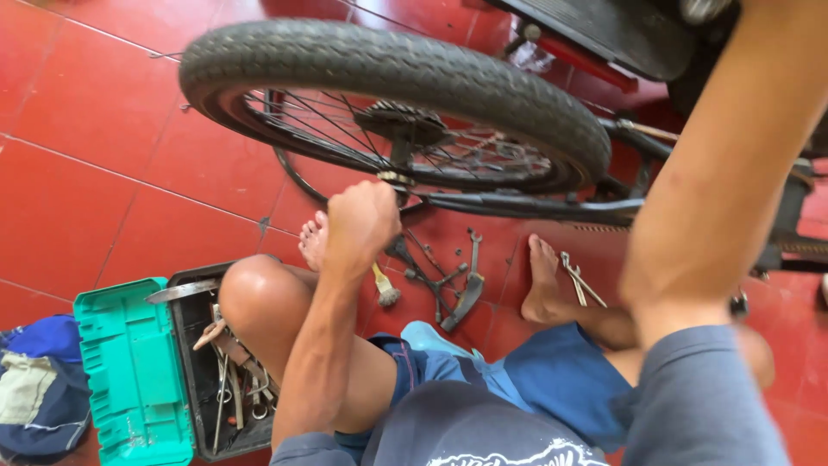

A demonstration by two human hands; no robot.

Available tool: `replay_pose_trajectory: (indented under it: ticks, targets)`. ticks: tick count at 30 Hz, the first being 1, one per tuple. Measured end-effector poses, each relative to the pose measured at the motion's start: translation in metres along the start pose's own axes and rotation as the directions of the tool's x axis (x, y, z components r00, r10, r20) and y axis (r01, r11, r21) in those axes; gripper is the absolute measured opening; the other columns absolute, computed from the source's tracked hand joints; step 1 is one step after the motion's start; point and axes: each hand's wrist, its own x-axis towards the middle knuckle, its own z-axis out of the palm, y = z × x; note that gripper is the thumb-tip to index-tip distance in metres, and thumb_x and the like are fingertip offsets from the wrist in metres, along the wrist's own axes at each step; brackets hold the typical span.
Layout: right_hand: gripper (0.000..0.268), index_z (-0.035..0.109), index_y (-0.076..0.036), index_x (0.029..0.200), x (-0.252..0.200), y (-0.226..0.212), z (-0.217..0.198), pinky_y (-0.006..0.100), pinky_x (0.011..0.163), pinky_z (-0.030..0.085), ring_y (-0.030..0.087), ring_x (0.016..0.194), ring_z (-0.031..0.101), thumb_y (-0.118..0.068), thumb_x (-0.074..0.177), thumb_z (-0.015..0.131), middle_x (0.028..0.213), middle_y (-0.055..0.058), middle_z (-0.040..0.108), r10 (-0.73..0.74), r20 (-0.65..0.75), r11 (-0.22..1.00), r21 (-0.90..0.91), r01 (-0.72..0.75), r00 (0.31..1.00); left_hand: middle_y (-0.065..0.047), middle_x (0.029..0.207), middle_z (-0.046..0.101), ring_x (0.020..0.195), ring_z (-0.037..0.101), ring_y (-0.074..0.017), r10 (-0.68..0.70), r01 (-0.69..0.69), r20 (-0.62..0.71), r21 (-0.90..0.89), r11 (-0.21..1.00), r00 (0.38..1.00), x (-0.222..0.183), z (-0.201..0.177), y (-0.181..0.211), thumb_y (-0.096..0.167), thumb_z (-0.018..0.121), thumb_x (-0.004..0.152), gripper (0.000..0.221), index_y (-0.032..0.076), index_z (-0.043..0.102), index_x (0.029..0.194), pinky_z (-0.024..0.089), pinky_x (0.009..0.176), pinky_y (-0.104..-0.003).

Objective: The person is reinstalling the rear wheel of a motorcycle, which involves positioning the wheel, adjusting the chain, and tightening the axle nuts using wrenches and a hammer.

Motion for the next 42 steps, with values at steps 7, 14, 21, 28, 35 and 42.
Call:
replay_pose_trajectory:
  ticks: [7, 14, 21, 28, 35, 42]
  targets:
    - [0.032, 0.072, -0.005, 0.085, -0.174, -0.033, 0.065, 0.027, 0.07, 0.049, 0.019, 0.073, 0.061, -0.037, 0.084, 0.069, 0.084, 0.009, 0.067, -0.011, -0.151, 0.98, 0.197, 0.041, 0.988, -0.019, 0.084, 0.077, 0.088, 0.077, -0.0414, 0.003, -0.003, -0.015, 0.042, 0.999, 1.0, -0.007, 0.001, -0.004, 0.026, 0.059, 0.09, 0.028, 0.006, 0.078, 0.086, 0.06, 0.076, -0.06]
    - [0.029, 0.077, -0.005, 0.081, -0.266, 0.051, 0.175, 0.027, 0.062, 0.051, 0.017, 0.061, 0.059, -0.032, 0.088, 0.07, 0.072, 0.008, 0.068, 0.048, -0.094, 0.912, 0.409, -0.005, 0.994, -0.006, 0.066, 0.068, 0.064, 0.075, -0.032, 0.191, -0.073, -0.428, 0.276, 0.958, 0.884, -0.008, 0.048, -0.022, 0.035, 0.058, 0.086, 0.022, 0.014, 0.065, 0.085, 0.058, 0.058, -0.051]
    - [0.045, 0.073, -0.003, 0.116, -0.276, 0.214, 0.265, 0.055, 0.099, 0.046, 0.051, 0.11, 0.06, -0.038, 0.108, 0.048, 0.108, 0.028, 0.064, 0.54, 0.053, 0.833, 0.109, -0.542, 0.84, -0.002, 0.072, 0.065, 0.074, 0.073, -0.0248, 0.312, -0.121, -0.554, 0.353, 0.928, 0.772, -0.031, 0.027, -0.022, 0.046, 0.069, 0.084, 0.033, 0.016, 0.066, 0.098, 0.058, 0.062, -0.041]
    - [0.053, 0.068, -0.005, 0.084, -0.263, 0.437, 0.375, 0.059, 0.087, 0.049, 0.051, 0.093, 0.068, -0.047, 0.11, 0.046, 0.079, 0.024, 0.07, 0.595, -0.313, 0.758, -0.089, -0.646, 0.741, -0.001, 0.094, 0.068, 0.101, 0.068, -0.022, 0.325, -0.152, -0.496, 0.357, 0.922, 0.805, -0.056, -0.023, 0.01, 0.049, 0.073, 0.086, 0.042, 0.016, 0.065, 0.11, 0.057, 0.074, -0.036]
    - [0.026, 0.069, -0.008, 0.099, -0.278, 0.464, 0.432, 0.055, 0.091, 0.053, 0.034, 0.094, 0.07, -0.032, 0.098, 0.059, 0.093, 0.012, 0.069, 0.466, -0.277, 0.691, -0.48, -0.541, 0.841, 0.0, 0.106, 0.066, 0.108, 0.066, -0.0197, 0.367, -0.241, -0.485, 0.302, 0.922, 0.794, -0.048, -0.02, 0.008, 0.045, 0.072, 0.088, 0.048, 0.016, 0.063, 0.126, 0.056, 0.078, -0.033]
    - [0.029, 0.061, 0.001, 0.11, -0.264, 0.413, 0.452, 0.051, 0.094, 0.053, 0.043, 0.106, 0.062, -0.016, 0.086, 0.063, 0.108, 0.021, 0.061, 0.496, -0.074, 0.806, -0.332, -0.49, 0.865, 0.001, 0.091, 0.064, 0.095, 0.068, -0.0214, 0.377, -0.292, -0.447, 0.249, 0.923, 0.811, -0.051, -0.023, 0.019, 0.045, 0.067, 0.094, 0.033, 0.018, 0.067, 0.113, 0.054, 0.075, -0.034]
